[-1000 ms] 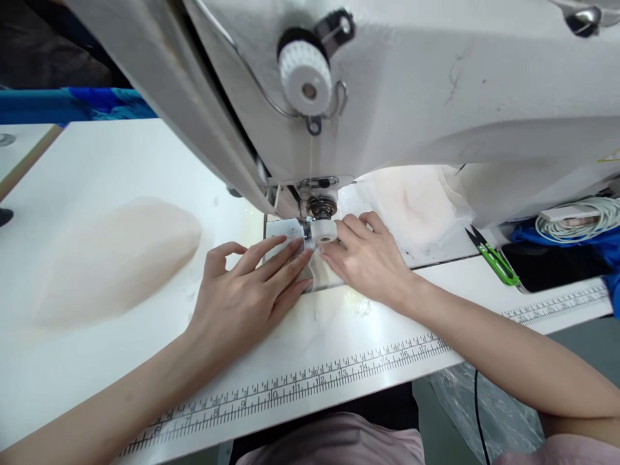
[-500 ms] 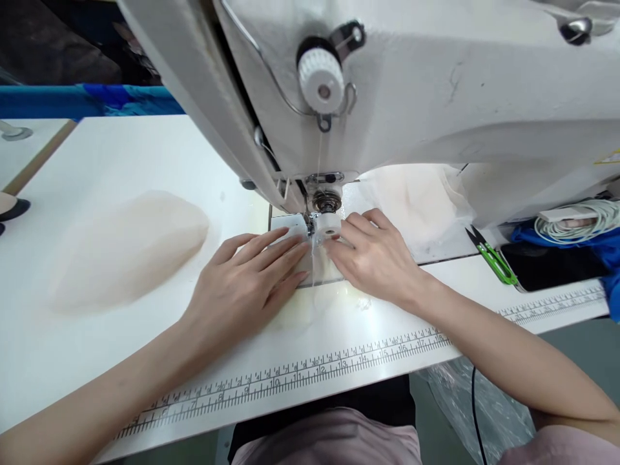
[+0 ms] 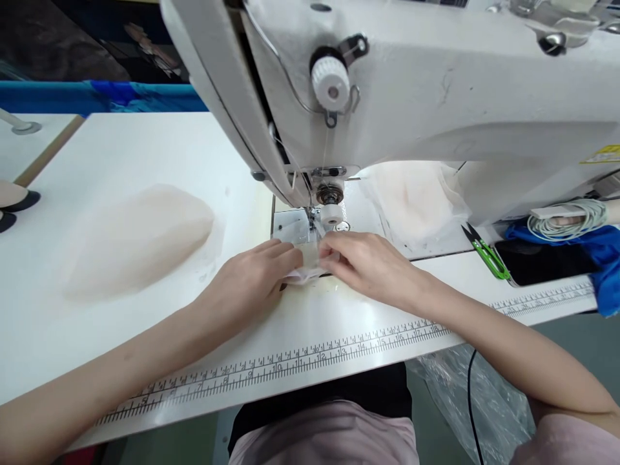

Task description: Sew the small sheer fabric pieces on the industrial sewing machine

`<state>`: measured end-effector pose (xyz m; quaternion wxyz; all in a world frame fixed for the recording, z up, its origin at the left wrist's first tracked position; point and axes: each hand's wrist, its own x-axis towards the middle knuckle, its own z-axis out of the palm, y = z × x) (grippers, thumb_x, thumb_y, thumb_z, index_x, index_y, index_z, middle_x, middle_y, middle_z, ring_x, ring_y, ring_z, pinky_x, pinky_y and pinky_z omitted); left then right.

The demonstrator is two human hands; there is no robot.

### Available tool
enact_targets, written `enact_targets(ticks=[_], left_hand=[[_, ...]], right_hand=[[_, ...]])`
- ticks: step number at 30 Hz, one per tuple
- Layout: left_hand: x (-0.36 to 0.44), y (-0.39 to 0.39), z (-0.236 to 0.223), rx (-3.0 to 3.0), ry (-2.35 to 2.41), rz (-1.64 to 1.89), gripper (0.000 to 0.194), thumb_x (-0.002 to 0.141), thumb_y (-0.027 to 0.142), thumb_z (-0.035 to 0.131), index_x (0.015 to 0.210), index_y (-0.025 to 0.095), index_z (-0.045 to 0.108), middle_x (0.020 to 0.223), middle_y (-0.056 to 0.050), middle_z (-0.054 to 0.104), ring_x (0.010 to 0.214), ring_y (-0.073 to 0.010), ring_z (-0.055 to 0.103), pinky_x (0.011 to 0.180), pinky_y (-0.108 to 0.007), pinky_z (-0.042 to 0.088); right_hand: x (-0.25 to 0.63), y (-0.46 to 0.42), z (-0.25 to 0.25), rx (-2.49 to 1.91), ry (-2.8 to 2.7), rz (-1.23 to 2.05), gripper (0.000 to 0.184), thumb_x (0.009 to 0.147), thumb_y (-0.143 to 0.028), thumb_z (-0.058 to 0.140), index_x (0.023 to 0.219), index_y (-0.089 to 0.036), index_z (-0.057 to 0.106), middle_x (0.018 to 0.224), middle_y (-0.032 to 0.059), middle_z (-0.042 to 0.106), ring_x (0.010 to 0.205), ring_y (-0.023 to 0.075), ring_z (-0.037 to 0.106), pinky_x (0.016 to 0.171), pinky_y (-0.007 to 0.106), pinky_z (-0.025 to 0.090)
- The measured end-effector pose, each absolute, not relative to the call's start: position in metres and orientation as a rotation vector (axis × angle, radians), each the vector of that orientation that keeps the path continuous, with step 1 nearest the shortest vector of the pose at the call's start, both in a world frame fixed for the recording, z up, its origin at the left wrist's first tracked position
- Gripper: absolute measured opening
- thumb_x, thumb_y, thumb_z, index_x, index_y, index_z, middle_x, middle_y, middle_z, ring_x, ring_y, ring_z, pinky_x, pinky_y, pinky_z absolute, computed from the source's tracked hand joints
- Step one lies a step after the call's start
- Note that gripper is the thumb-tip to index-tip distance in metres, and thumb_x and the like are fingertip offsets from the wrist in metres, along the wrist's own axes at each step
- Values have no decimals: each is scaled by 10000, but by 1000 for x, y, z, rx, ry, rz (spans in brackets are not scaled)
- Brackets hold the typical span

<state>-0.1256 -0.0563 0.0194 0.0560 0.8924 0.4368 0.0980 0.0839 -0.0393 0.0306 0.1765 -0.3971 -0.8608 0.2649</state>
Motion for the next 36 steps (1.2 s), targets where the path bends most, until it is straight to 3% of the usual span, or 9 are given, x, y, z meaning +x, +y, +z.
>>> enact_targets(ticks=[5, 8, 10, 15, 21, 27, 30, 33, 36], left_hand=[[-130, -37, 43, 2301, 1365, 341, 229, 861, 184, 359, 911, 179, 583, 736, -7, 632, 589, -146, 540, 540, -263, 386], [-134, -23, 49, 2283, 1333, 227, 272, 872, 404, 446, 726, 190, 532, 620, 8, 574, 513, -129, 489, 492, -260, 342], [-137, -14, 48, 2291, 1332, 140, 359, 845, 452, 502, 598, 205, 420, 518, 28, 469, 451, -108, 403, 447, -258, 283], [-141, -1, 42, 2260, 1254, 237, 421, 881, 457, 494, 562, 204, 386, 519, 35, 375, 447, -90, 326, 444, -257, 261], [-148, -13, 37, 2288, 1000, 327, 470, 958, 446, 418, 641, 180, 642, 654, 7, 463, 489, -81, 415, 477, -242, 349], [-144, -51, 15, 3077, 940, 583, 291, 963, 278, 467, 843, 162, 707, 783, -42, 637, 600, -138, 544, 464, -276, 366], [-141, -64, 11, 3313, 922, 577, 210, 934, 200, 521, 1061, 159, 684, 989, -65, 719, 824, -197, 644, 606, -325, 455], [-141, -71, 11, 3322, 984, 509, 296, 932, 150, 516, 1211, 144, 617, 1249, -114, 654, 1146, -247, 607, 855, -399, 478], [-143, -73, 9, 3281, 987, 475, 316, 943, 157, 509, 1247, 133, 592, 1261, -130, 646, 1186, -248, 599, 1006, -455, 436]], right_hand=[[85, -33, 30, -1082, -2483, 469, 234, 888, -115, 533, 1007, -191, 719, 902, 34, 677, 685, 128, 606, 592, 254, 442], [83, -28, 27, -1047, -2293, 271, 236, 938, -205, 511, 941, -201, 746, 852, 25, 680, 673, 118, 587, 541, 237, 387], [81, -24, 24, -1030, -2214, 154, 289, 963, -272, 496, 866, -186, 754, 742, 11, 656, 620, 99, 550, 490, 230, 325], [76, -18, 13, -1037, -2146, 40, 392, 973, -322, 489, 730, -150, 745, 569, -16, 577, 495, 65, 445, 442, 238, 238], [79, -28, 13, -997, -2261, 135, 237, 935, -226, 521, 951, -202, 756, 625, -35, 658, 515, 80, 516, 476, 228, 322], [82, -41, 17, -759, -2525, -176, 157, 844, -144, 602, 792, -211, 734, 1012, -16, 746, 974, 220, 612, 761, 352, 446], [82, -43, 17, -669, -2556, -220, 186, 869, -118, 573, 785, -205, 714, 956, -27, 758, 1031, 201, 617, 873, 377, 434], [81, -43, 16, -642, -2563, -205, 190, 896, -120, 558, 807, -192, 710, 881, -25, 764, 945, 163, 653, 925, 370, 428], [81, -43, 16, -640, -2565, -179, 174, 900, -125, 559, 833, -176, 711, 873, -20, 765, 851, 140, 671, 916, 360, 430]])
